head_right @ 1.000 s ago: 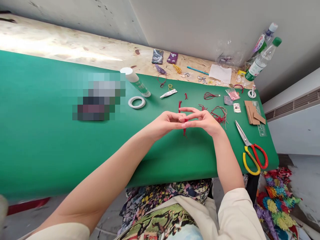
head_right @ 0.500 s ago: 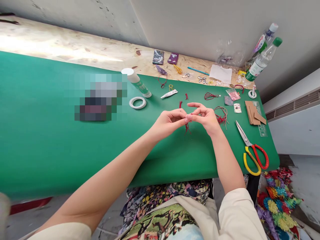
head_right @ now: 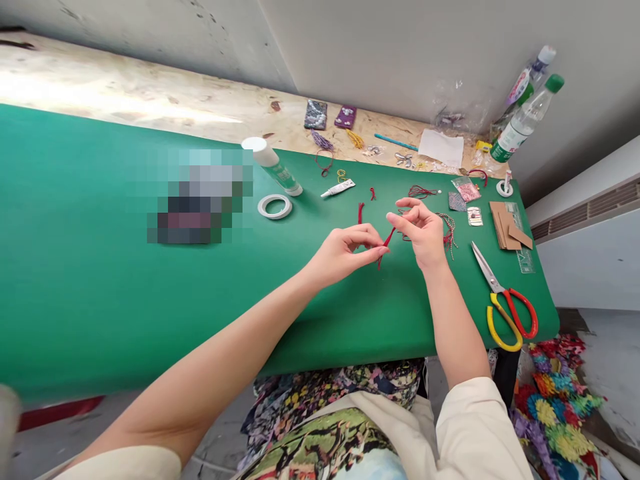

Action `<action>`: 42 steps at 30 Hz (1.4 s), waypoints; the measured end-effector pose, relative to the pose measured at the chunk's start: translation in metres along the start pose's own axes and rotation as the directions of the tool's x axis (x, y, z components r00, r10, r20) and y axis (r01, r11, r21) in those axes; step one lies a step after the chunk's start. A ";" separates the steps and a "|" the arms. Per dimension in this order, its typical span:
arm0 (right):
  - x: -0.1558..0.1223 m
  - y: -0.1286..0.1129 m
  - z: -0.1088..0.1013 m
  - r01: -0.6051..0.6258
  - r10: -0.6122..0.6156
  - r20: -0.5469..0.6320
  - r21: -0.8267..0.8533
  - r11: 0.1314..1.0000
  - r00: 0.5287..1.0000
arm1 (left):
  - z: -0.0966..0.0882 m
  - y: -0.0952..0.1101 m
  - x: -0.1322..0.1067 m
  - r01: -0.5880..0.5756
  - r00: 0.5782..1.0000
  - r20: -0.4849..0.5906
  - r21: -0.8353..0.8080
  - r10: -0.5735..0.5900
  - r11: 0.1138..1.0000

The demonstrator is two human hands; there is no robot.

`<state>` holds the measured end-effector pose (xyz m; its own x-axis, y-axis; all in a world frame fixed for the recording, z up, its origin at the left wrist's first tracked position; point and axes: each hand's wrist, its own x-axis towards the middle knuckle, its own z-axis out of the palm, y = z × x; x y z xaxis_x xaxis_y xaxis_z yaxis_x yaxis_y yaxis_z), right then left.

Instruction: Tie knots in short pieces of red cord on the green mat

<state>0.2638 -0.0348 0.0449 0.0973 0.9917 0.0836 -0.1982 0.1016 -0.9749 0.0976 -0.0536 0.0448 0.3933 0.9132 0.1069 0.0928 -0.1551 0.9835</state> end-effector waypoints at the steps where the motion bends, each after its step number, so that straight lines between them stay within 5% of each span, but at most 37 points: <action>1: 0.001 -0.001 -0.001 0.019 -0.019 -0.016 0.006 1.000 1.000 | 0.000 0.000 0.000 0.001 1.000 0.007 0.009 -0.001 1.000; 15: 0.007 -0.014 -0.016 0.170 -0.166 -0.205 -0.002 0.986 0.965 | 0.005 -0.007 -0.005 -0.070 0.990 0.137 0.284 0.032 0.956; 19: 0.004 -0.017 -0.015 0.231 -0.234 -0.120 -0.039 0.972 0.965 | -0.003 -0.003 -0.005 -0.075 0.996 0.003 0.495 0.085 0.866; 25: -0.007 -0.011 0.001 0.263 -0.252 0.096 -0.136 0.955 0.963 | -0.010 -0.003 -0.003 -0.240 0.934 -0.204 0.251 0.294 0.938; 32: -0.014 -0.005 0.014 0.196 -0.163 0.189 -0.172 0.965 0.968 | 0.001 -0.009 -0.006 -0.297 0.920 -0.235 0.106 0.314 0.949; 42: -0.018 -0.004 0.017 0.243 -0.206 0.265 -0.111 0.964 0.942 | -0.001 0.000 -0.007 -0.276 0.940 -0.186 0.082 0.286 0.958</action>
<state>0.2464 -0.0520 0.0510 -0.1263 0.9338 0.3347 -0.0589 0.3297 -0.9422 0.0938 -0.0589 0.0440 0.2259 0.8840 0.4093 0.0557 -0.4312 0.9005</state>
